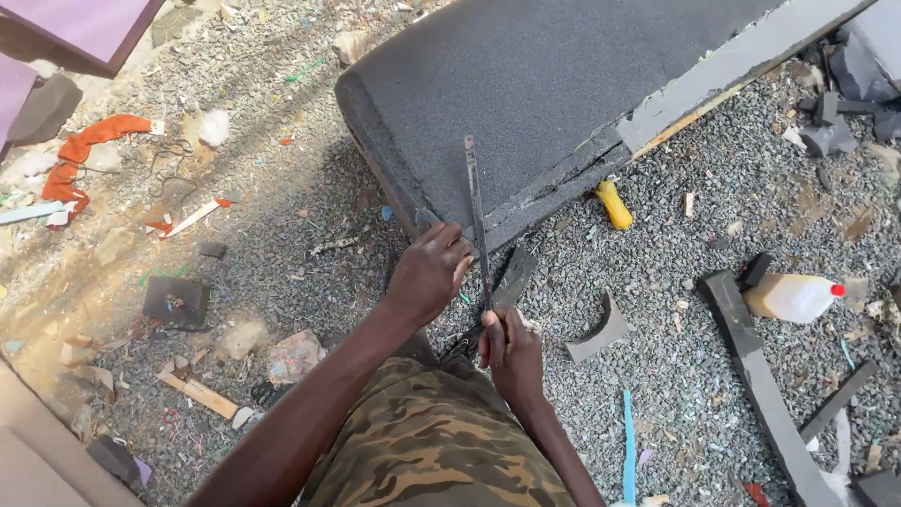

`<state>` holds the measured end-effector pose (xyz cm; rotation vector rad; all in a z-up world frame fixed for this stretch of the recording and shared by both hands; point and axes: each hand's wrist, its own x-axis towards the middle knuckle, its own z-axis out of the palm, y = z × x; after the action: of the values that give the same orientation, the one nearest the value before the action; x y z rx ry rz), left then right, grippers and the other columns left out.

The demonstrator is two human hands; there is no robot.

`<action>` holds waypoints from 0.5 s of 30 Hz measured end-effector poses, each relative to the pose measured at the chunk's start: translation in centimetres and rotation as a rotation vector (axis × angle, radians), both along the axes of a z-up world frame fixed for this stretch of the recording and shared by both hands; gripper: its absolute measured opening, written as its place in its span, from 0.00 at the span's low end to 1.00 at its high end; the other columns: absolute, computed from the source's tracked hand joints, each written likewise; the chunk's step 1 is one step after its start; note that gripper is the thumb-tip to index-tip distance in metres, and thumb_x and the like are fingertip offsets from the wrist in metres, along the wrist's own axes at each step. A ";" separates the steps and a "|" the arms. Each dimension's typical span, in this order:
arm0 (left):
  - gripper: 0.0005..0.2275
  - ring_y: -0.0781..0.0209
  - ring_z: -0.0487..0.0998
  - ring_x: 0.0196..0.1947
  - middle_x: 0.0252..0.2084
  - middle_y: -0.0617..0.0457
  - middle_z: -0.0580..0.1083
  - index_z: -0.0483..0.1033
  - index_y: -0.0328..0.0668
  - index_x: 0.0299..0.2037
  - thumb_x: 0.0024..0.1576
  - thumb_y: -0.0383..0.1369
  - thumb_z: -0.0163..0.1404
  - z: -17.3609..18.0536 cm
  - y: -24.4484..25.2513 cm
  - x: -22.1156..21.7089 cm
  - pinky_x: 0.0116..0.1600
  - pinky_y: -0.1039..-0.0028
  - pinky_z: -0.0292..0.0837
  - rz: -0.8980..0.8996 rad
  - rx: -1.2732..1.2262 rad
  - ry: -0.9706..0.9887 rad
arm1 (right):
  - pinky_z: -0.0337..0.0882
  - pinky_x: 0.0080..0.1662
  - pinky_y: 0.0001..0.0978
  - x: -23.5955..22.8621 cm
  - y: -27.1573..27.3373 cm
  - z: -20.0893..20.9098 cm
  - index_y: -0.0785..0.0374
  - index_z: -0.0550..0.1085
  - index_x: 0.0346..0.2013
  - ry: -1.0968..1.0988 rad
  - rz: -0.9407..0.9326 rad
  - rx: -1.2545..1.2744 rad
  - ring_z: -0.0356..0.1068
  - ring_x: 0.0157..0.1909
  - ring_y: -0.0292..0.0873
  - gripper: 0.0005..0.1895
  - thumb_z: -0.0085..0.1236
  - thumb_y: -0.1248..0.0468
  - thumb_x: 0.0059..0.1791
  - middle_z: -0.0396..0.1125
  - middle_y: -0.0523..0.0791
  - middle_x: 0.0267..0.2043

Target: The person cuts foam padding to size using a blade and attaches it to a wooden furniture frame using liquid adhesive.

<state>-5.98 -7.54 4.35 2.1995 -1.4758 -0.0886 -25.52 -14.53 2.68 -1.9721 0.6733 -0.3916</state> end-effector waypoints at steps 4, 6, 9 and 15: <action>0.10 0.48 0.77 0.45 0.43 0.46 0.69 0.76 0.36 0.43 0.69 0.34 0.44 -1.1 0.3 2.3 0.42 0.60 0.81 0.023 -0.024 0.052 | 0.74 0.25 0.32 -3.0 3.4 -2.4 0.57 0.73 0.29 0.013 -0.009 0.134 0.75 0.15 0.41 0.15 0.46 0.60 0.58 0.74 0.42 0.13; 0.09 0.46 0.77 0.46 0.43 0.45 0.70 0.77 0.35 0.43 0.67 0.33 0.47 -1.1 0.4 2.8 0.44 0.59 0.81 -0.006 -0.026 0.060 | 0.74 0.26 0.31 -3.0 4.6 -1.2 0.56 0.73 0.28 0.046 -0.038 0.119 0.76 0.15 0.41 0.16 0.45 0.58 0.58 0.74 0.41 0.12; 0.09 0.45 0.78 0.47 0.43 0.44 0.71 0.79 0.36 0.42 0.65 0.35 0.51 -1.5 -0.2 2.7 0.45 0.58 0.80 -0.058 -0.035 0.057 | 0.74 0.28 0.33 -0.1 4.8 -0.8 0.56 0.72 0.29 0.053 -0.098 0.118 0.75 0.16 0.43 0.16 0.44 0.58 0.58 0.74 0.41 0.13; 0.06 0.46 0.78 0.46 0.41 0.44 0.71 0.78 0.35 0.37 0.61 0.31 0.55 -3.8 -2.2 2.2 0.43 0.60 0.79 -0.167 -0.066 -0.084 | 0.73 0.28 0.33 5.5 5.7 0.3 0.64 0.71 0.34 -0.065 -0.246 0.206 0.75 0.19 0.43 0.16 0.39 0.61 0.61 0.75 0.47 0.19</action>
<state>-3.80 -9.73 0.57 2.0473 -1.6832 -0.0032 -20.05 -8.86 2.94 -1.6804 0.8822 -0.5123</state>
